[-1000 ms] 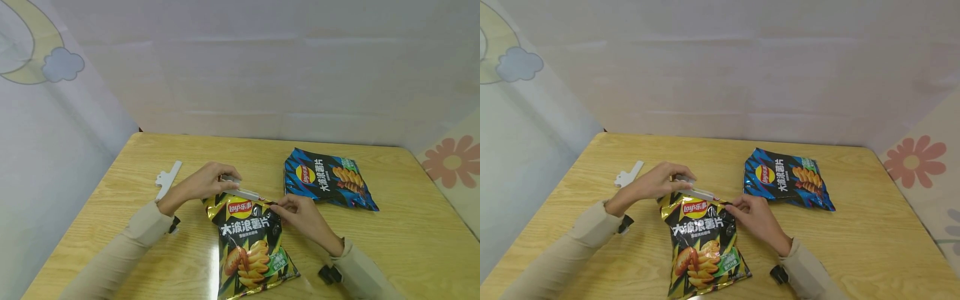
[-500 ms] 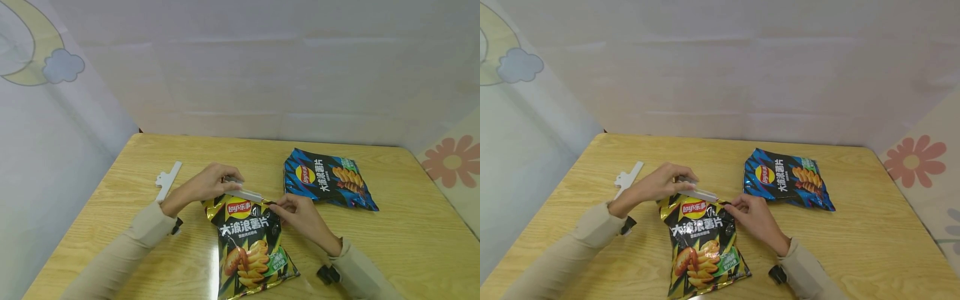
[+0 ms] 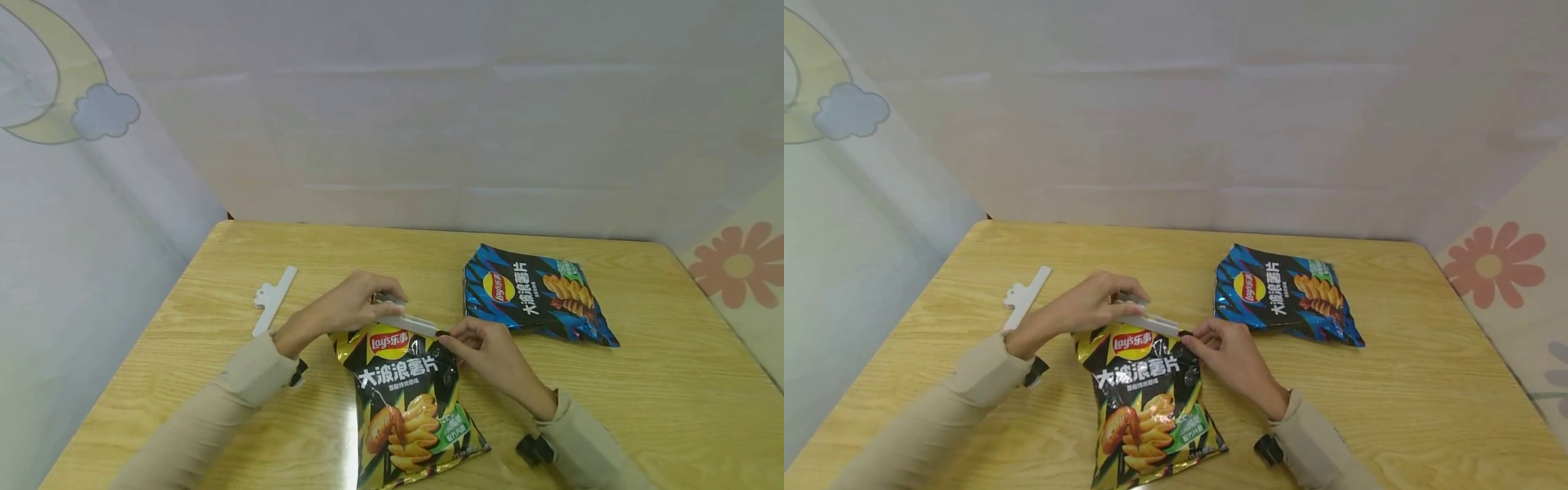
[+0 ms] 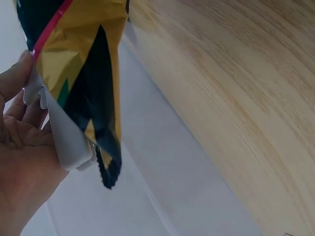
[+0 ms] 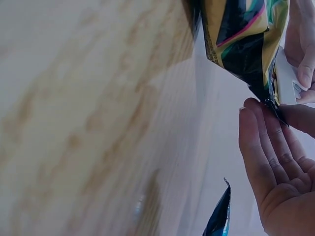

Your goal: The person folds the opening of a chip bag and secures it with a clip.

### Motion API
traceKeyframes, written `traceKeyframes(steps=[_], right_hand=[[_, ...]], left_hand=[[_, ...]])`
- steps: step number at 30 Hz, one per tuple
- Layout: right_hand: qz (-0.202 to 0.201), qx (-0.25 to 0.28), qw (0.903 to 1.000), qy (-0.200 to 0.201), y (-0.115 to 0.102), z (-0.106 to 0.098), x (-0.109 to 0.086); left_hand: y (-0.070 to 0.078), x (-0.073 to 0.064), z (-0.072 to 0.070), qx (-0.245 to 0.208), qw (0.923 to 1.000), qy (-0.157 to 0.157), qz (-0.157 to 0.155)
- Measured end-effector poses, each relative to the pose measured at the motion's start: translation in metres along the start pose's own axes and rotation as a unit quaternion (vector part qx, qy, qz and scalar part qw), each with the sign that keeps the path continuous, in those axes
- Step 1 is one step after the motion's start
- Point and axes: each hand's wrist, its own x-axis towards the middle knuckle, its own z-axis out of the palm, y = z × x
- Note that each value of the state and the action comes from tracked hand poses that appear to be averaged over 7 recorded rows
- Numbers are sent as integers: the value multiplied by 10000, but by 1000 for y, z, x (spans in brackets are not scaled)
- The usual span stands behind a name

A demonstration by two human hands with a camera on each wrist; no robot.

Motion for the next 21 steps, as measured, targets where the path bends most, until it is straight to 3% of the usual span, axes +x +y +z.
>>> traceKeyframes(steps=[21], right_hand=[[-380,197,9991,67,2,-1,-3]], left_hand=[[2,8,8,-40,9998,-184,44]])
